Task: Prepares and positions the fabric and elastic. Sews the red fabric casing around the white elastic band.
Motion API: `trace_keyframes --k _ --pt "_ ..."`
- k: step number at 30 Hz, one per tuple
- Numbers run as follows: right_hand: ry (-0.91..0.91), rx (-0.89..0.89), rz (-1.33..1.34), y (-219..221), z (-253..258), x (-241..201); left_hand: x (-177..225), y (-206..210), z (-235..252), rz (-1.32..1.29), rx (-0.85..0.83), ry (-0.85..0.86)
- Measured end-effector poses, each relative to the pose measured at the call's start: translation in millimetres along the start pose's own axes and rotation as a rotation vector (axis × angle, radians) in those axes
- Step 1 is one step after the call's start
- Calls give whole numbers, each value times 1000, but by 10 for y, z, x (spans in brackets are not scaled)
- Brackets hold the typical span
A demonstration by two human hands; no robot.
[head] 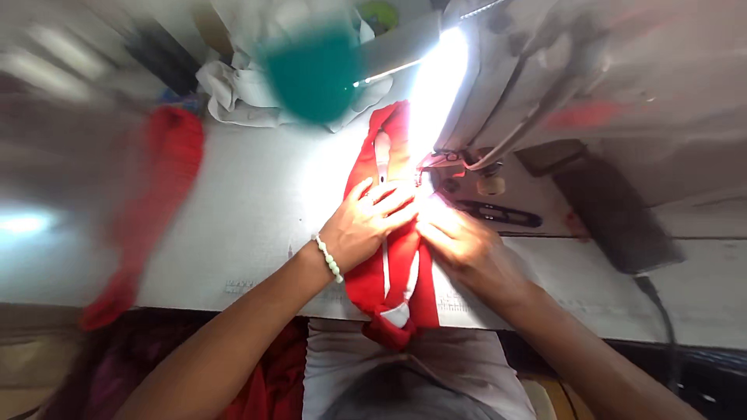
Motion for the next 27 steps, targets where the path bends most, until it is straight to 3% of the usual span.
trace_keyframes --k 18,22,27 --pt "112 15 -22 95 199 310 -129 -7 144 -10 -12 -60" --pt "167 21 19 116 160 345 180 -1 21 5 121 -61" --pt "147 45 -13 104 143 328 467 63 -93 -66 55 -151"
Point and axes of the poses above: each hand's wrist, its own z-axis towards the middle knuckle, its own y-axis out of the palm, x = y × z, the point moved 2 cm from there along z, towards the middle knuckle, and after that the axes turned 3 degrees about -x, right-handed, at the moved point
